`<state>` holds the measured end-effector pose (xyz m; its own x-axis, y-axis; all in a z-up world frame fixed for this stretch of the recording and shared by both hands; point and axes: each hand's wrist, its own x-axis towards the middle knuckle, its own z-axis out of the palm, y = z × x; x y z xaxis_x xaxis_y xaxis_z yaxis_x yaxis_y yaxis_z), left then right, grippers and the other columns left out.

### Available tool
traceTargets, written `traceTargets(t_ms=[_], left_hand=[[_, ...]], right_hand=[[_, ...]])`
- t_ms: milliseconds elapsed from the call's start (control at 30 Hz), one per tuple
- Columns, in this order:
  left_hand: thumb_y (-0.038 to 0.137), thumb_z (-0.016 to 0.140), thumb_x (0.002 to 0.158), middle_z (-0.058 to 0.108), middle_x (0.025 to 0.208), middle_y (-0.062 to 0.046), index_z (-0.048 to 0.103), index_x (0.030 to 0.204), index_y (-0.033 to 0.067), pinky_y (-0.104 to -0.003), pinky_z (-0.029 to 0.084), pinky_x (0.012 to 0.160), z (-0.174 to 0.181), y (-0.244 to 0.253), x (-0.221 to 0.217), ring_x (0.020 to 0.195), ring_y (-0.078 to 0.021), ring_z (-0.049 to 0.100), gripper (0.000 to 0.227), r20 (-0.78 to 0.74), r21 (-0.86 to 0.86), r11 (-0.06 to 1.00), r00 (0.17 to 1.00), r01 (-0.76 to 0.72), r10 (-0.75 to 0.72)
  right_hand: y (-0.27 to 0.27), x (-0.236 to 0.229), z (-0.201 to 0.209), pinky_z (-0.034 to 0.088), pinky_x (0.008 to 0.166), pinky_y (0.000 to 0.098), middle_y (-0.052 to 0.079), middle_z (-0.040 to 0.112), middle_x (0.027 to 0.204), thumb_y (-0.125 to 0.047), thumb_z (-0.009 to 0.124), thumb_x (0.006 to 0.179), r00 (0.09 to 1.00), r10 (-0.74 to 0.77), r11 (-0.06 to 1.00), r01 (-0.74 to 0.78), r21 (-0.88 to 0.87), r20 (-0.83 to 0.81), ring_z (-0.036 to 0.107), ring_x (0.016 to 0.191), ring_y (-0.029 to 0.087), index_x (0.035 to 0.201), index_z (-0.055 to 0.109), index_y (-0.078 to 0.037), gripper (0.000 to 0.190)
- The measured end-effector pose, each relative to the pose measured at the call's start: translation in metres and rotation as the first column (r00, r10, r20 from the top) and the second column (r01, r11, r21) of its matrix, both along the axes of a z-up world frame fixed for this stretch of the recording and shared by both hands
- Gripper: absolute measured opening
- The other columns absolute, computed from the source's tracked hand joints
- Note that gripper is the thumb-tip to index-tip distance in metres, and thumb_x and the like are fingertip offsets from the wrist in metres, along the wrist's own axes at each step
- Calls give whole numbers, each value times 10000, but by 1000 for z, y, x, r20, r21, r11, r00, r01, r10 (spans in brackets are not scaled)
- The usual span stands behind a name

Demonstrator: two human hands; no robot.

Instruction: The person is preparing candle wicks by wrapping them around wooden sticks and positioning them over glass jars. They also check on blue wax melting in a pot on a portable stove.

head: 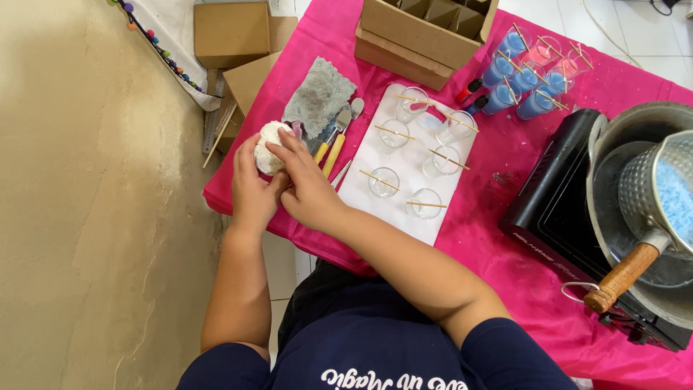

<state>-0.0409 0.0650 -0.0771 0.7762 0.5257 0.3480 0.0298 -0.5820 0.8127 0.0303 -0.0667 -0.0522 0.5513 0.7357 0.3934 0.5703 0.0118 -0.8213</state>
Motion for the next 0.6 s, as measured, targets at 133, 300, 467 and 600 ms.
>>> traceTargets(t_ms=[133,300,467,600], left_hand=[[15,796,753,508,1350,-206,468,1464,37,-495,415,1120,24,-10,-10,1334,-421,503,783,117,-28,999,993,-18,21],[-24,694,864,427,1449,-248,337,1501,-24,-516,367,1192,65,-24,-24,1418,-375,416,730,354,-368,894,927,256,-120],[14,682,802,440,1481,-190,321,1516,19,-433,451,1146,80,-48,-28,1393,-290,452,801,436,-540,709,871,453,-225],[62,745,708,484,1482,-157,365,1512,50,-409,515,1082,69,-76,-18,1359,-252,518,890,579,-673,382,773,633,-261]], right_hand=[[-23,-4,40,284,1278,514,171,309,1675,133,477,693,998,32,990,-25,137,-51,282,1572,400,1574,417,-145,925],[-59,1,74,366,1233,424,135,315,1682,176,410,694,958,116,897,13,442,-263,297,1571,277,1588,379,-109,938],[-95,10,90,308,1263,392,118,334,1675,171,441,698,907,209,857,10,515,-365,291,1572,235,1596,321,-77,939],[-119,10,89,295,1268,476,224,335,1644,95,562,725,801,422,769,-68,635,-424,290,1562,326,1591,285,-17,916]])
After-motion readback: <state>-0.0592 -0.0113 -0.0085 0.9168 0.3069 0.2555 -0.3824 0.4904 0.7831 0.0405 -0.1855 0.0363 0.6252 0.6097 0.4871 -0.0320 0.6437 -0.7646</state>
